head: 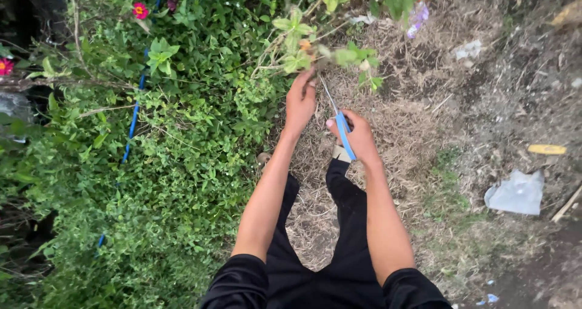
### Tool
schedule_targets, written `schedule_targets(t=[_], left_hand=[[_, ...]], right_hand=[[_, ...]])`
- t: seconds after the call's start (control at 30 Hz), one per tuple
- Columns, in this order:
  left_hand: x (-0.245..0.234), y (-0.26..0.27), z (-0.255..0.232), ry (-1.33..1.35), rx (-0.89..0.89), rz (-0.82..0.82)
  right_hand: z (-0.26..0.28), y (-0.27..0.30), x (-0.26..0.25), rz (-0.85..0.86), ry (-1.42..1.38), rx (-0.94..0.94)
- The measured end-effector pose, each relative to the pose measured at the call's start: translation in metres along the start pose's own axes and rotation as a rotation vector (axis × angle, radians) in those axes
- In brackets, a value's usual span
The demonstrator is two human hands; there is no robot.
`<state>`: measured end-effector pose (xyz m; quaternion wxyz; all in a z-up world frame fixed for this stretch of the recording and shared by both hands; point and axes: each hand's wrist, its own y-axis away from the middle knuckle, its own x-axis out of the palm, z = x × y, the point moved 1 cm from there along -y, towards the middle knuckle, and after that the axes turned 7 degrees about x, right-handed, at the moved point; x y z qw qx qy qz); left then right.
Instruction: Cutting and collecting flowers from plants in a garden.
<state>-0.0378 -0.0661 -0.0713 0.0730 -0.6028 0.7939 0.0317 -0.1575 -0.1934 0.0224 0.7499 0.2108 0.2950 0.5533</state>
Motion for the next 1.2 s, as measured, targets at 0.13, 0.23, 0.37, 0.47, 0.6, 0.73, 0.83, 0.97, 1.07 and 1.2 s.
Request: schedule_targets(t=[0.13,0.23,0.37,0.47,0.6,0.73,0.83,0.97,1.07,1.2], left_hand=[[-0.02,0.004,-0.003,-0.052,0.07,-0.095],[-0.035,0.003,-0.003,0.002,-0.139,-0.144],[-0.051,0.004,-0.01,0.047,-0.151,-0.152],[-0.062,0.004,-0.012,0.04,-0.163,-0.151],[-0.073,0.002,-0.019,-0.009,-0.269,-0.126],[-0.082,0.01,-0.011,0.1,-0.132,-0.154],[-0.093,0.019,-0.021,0.059,-0.296,-0.133],[-0.109,0.037,-0.037,0.138,-0.133,-0.13],[-0.117,0.052,-0.051,0.18,-0.14,-0.135],[-0.131,0.068,-0.103,0.271,-0.212,-0.147]], right_hand=[[0.008,0.002,0.011,0.011,0.021,-0.158],[0.016,-0.004,0.027,0.038,-0.031,0.142],[0.004,-0.033,0.046,-0.038,0.048,-0.085],[0.008,-0.046,0.055,-0.064,0.122,-0.089],[0.017,-0.057,0.066,-0.068,0.125,-0.079],[0.012,-0.062,0.076,-0.078,0.191,-0.032],[0.012,-0.049,0.078,-0.128,0.104,-0.139],[0.019,-0.002,0.067,-0.152,0.032,-0.069],[0.008,0.026,0.058,-0.127,-0.049,-0.079],[0.055,0.095,0.048,-0.119,-0.085,0.082]])
